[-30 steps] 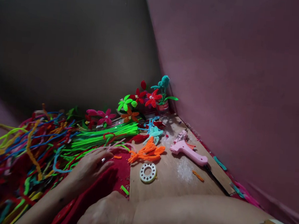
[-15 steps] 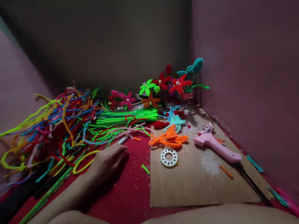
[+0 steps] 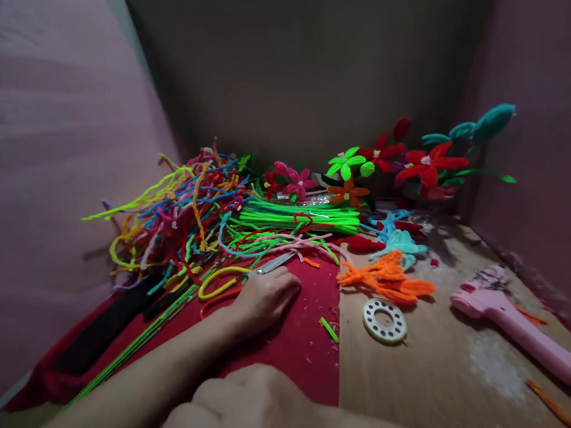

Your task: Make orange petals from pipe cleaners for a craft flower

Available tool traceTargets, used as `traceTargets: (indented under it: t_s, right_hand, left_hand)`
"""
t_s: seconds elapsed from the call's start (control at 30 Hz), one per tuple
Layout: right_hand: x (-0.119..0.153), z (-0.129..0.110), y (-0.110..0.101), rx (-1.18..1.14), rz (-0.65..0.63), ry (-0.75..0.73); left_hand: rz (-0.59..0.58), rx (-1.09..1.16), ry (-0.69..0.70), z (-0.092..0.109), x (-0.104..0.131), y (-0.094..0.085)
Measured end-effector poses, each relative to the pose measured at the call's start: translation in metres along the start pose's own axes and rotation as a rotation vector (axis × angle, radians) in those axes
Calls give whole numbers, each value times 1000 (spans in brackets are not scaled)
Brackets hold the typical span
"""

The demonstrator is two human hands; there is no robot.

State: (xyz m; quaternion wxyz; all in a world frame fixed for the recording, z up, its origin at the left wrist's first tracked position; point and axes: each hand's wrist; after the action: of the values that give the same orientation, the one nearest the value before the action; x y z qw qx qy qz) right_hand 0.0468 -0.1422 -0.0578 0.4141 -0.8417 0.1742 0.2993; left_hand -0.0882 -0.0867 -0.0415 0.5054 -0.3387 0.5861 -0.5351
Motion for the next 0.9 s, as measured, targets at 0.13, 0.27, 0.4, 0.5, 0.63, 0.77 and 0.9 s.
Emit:
traceTargets:
  t_s: [0.13,0.27,0.4,0.5,0.63,0.77,0.9]
  right_hand:
    - [-17,13,-26,70,76,-63]
    - [-7,23,-21,-24,84,356]
    - [-4,30,-18,-102,22,457]
    - [-3,33,-16,-96,0,442]
    - [-1,36,-11,-75,-16,389]
    - [-1,35,-10,-70,-29,385]
    - [0,33,-10,-51,-51,383]
  left_hand:
    - [19,-23,7,-2,0,3]
    - [6,-37,-2,-1,-1,4]
    - [1,-102,10,0,-2,4]
    - [3,-143,29,-1,0,5]
    - [22,-151,74,-1,4,4]
    - [111,-135,127,-3,6,-1]
    - [256,-108,132,-9,7,-9]
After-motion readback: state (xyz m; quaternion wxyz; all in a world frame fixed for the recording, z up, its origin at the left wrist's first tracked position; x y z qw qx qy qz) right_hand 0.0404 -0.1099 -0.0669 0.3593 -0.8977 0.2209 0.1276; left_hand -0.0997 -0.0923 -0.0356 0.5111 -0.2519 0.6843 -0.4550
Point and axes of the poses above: each hand's wrist, its own x-axis away from the middle knuckle, its own y-axis out of the palm, z = x × y, and after that the axes turned 2 degrees about -x, right-handed
